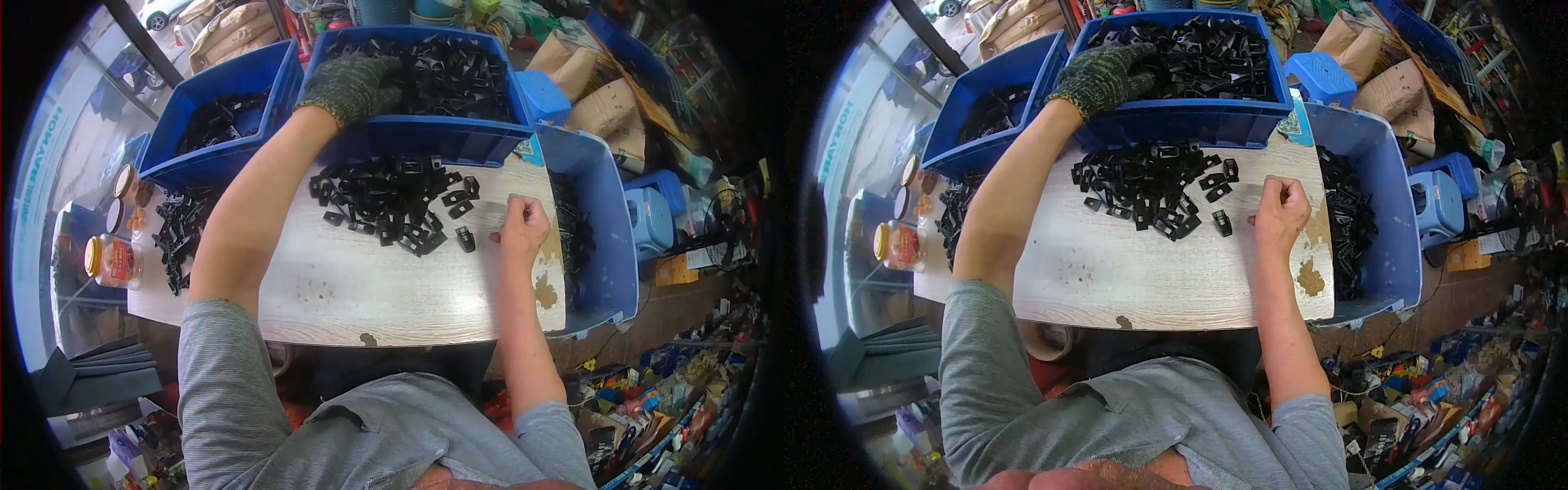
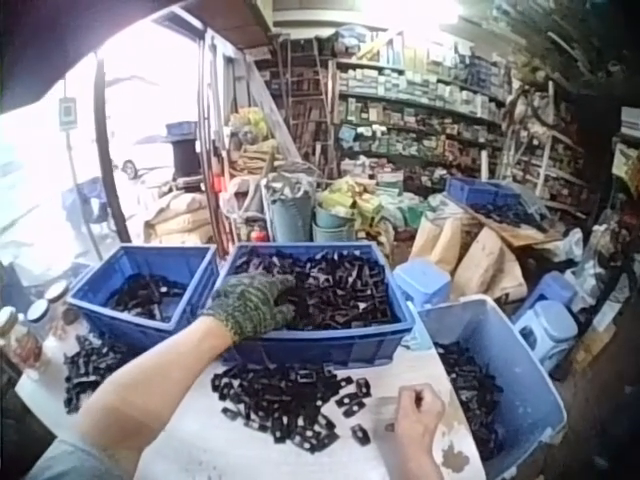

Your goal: Sorting and inspecting small black plastic components on a workbench.

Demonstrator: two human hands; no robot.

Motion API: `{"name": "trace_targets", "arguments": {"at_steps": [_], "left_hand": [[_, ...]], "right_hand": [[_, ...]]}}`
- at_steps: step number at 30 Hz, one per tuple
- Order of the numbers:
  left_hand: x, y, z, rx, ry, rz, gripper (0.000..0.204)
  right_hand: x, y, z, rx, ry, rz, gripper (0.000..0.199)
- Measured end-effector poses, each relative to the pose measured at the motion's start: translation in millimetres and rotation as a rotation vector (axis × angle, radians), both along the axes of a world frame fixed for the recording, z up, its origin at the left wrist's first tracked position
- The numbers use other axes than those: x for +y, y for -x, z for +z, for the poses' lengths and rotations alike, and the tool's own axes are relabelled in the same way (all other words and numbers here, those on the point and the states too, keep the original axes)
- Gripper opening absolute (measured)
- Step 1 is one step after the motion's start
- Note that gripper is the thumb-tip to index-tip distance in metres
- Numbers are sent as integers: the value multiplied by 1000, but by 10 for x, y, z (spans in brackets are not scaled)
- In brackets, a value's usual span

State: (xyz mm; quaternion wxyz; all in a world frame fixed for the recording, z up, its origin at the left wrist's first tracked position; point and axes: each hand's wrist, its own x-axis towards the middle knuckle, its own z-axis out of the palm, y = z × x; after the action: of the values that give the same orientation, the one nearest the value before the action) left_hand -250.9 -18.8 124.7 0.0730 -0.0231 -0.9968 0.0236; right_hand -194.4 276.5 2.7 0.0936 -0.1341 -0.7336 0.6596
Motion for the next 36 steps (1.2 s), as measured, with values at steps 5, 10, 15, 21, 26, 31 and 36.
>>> {"name": "trace_targets", "arguments": {"at_steps": [5, 10, 15, 21, 26, 31, 36], "left_hand": [[-126, -37, -98, 124, -53, -74, 68], [-187, 95, -181, 209, -74, -180, 62], [-137, 193, -303, 209, -114, -99, 53], [-71, 80, -153, 125, -148, -124, 52], [-48, 80, -179, 126, -113, -99, 53], [-51, 160, -226, 117, -66, -36, 53], [-40, 171, -231, 168, 19, -89, 47]], "right_hand": [[-3, 4, -59, 17, -17, 9, 20], [32, 31, -92, 37, -81, -6, 20], [102, 102, -222, 2, -31, -10, 19], [132, 92, -220, 10, 1, 30, 17], [112, 96, -214, 22, -18, 36, 18], [127, 85, -206, 20, -36, 38, 20], [112, 75, -183, -5, -58, 34, 21]]}}
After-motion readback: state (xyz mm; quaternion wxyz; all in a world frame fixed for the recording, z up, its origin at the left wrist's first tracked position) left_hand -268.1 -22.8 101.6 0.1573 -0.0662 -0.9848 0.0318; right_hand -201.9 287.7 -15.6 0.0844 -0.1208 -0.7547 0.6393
